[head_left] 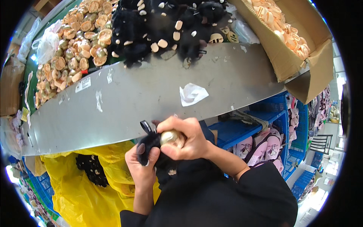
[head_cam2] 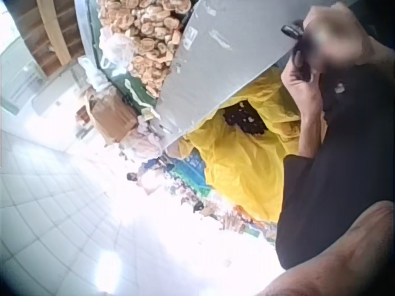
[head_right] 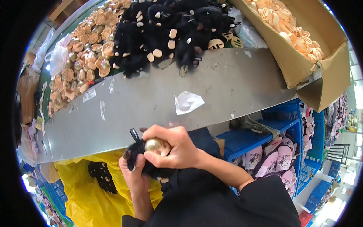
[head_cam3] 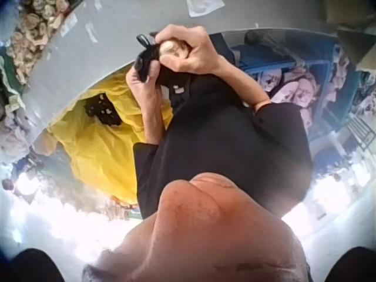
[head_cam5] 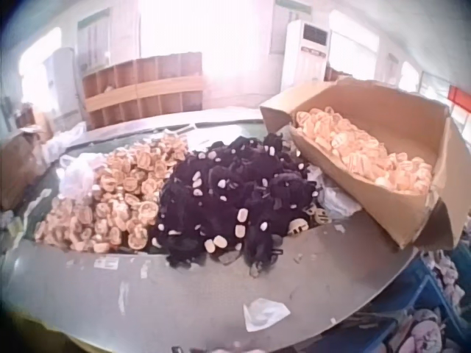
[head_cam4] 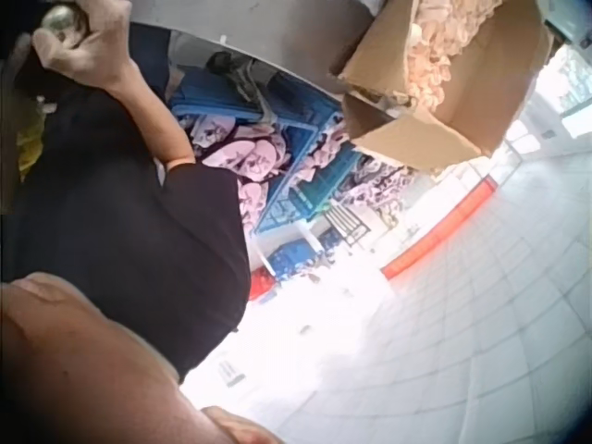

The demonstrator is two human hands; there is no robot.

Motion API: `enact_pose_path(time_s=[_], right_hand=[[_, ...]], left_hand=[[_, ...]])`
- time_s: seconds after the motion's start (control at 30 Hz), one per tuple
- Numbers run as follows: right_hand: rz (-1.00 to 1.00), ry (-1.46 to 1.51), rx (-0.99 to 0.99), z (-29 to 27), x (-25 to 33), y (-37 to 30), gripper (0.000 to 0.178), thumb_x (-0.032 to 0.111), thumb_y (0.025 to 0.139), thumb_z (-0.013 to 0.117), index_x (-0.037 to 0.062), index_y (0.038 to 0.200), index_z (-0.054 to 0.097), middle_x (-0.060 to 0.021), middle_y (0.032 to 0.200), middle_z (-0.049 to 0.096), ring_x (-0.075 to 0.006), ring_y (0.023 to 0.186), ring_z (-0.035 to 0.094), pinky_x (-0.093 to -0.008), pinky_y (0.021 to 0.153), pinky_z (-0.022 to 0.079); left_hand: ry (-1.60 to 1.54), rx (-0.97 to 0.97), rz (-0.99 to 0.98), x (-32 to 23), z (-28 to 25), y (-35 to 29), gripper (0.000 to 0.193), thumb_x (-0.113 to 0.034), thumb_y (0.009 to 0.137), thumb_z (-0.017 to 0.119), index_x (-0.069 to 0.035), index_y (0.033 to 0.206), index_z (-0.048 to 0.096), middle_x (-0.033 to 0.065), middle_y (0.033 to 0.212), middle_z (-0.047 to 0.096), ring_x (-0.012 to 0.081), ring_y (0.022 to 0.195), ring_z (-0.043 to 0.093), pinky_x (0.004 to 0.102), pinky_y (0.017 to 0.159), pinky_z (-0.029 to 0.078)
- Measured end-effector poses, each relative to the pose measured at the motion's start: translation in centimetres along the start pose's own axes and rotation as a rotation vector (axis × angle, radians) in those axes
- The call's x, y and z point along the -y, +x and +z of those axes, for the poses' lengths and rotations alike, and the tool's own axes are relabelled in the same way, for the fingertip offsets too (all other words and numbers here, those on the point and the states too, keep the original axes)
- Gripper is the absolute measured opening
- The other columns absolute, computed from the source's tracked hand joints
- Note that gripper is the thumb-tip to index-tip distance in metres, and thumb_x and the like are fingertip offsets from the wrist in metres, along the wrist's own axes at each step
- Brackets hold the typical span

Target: The person repeatedly picks up black hair scrunchies and beige plastic hair clips from a metal table, inserts the clip into the scrunchie, and places the assembled unit back on the table. The process is repeated continuously with no other tools or secondary actions shown.

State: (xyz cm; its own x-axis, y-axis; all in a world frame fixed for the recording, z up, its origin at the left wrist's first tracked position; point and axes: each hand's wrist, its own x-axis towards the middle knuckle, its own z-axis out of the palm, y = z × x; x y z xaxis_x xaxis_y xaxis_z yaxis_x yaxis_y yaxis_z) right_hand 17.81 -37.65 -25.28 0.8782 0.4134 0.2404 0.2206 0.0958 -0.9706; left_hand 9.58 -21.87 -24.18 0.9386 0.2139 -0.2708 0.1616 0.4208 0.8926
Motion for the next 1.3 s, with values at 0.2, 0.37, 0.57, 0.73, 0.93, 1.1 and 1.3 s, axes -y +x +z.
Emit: enact_pose_path(time_s=[0.2,0.37,0.57,0.73,0.93,1.1,1.3], right_hand=[[0.134,0.232,-0.047,0.7,-1.3,-0.1,0.026,0.02,0.086,0.071,0.0022,0.104,0.063,0.0009,0.08,0.059,-0.0044,0.07,0.05,-0.0216,0.063,0.041],[0.176,0.184,-0.02,0.5,-1.7,0.3,0.028,0.026,0.089,0.072,0.003,0.103,0.062,-0.0002,0.077,0.059,-0.0045,0.069,0.051,-0.0219,0.062,0.042],[0.135,0.08,-0.016,0.7,-1.9,0.1,0.039,0.04,0.095,0.069,0.0023,0.103,0.061,-0.0014,0.079,0.059,-0.0064,0.069,0.053,-0.0233,0.062,0.044],[-0.031,0.163,-0.054,1.4,-1.6,-0.3,0.037,0.039,0.101,0.064,0.0019,0.103,0.062,-0.0049,0.075,0.061,-0.0105,0.061,0.058,-0.0251,0.057,0.047],[-0.347,-0.142,-0.071,0.9,-2.1,0.0,0.053,0.049,0.096,0.07,-0.0038,0.103,0.066,-0.0084,0.073,0.065,-0.0162,0.055,0.058,-0.027,0.05,0.045],[-0.394,-0.295,-0.157,0.5,-2.8,0.3,0.055,0.051,0.094,0.071,-0.0035,0.101,0.066,-0.0079,0.07,0.063,-0.0161,0.052,0.055,-0.0268,0.049,0.043],[-0.494,-0.468,-0.211,1.1,-2.8,0.8,0.04,0.04,0.089,0.079,0.0027,0.098,0.07,-0.0055,0.068,0.061,-0.0189,0.05,0.057,-0.029,0.047,0.045]], left_hand=[[-0.49,0.06,-0.241,1.0,1.0,-0.7,0.062,-0.027,0.091,0.079,0.002,0.139,0.052,0.0122,0.129,0.064,0.0238,0.118,0.064,0.0377,0.105,0.05],[-0.592,0.087,-0.265,1.2,0.9,-1.0,0.053,-0.019,0.089,0.081,0.001,0.133,0.058,0.0097,0.119,0.068,0.0198,0.108,0.067,0.034,0.099,0.052],[-0.313,0.169,-0.158,0.2,0.0,-0.7,0.042,-0.012,0.086,0.082,0.003,0.122,0.065,0.0069,0.107,0.071,0.0149,0.094,0.067,0.0291,0.091,0.053],[-0.153,-0.036,-0.04,-1.1,1.2,-0.6,0.033,-0.006,0.088,0.078,0.003,0.117,0.067,0.0024,0.107,0.07,0.01,0.095,0.064,0.0263,0.089,0.05],[-0.095,-0.104,0.043,0.0,1.1,-0.1,0.029,0.001,0.089,0.076,0.0,0.117,0.069,0.0008,0.106,0.07,0.0085,0.096,0.063,0.0243,0.089,0.049],[-0.129,-0.117,0.004,-0.2,1.6,0.2,0.026,0.0,0.09,0.076,0.001,0.116,0.071,-0.0001,0.103,0.07,0.0076,0.089,0.062,0.0228,0.083,0.049],[0.081,-0.162,0.098,-0.2,1.4,0.6,0.02,-0.004,0.092,0.076,0.003,0.11,0.071,-0.0024,0.096,0.069,0.0056,0.088,0.059,0.0223,0.078,0.049]])
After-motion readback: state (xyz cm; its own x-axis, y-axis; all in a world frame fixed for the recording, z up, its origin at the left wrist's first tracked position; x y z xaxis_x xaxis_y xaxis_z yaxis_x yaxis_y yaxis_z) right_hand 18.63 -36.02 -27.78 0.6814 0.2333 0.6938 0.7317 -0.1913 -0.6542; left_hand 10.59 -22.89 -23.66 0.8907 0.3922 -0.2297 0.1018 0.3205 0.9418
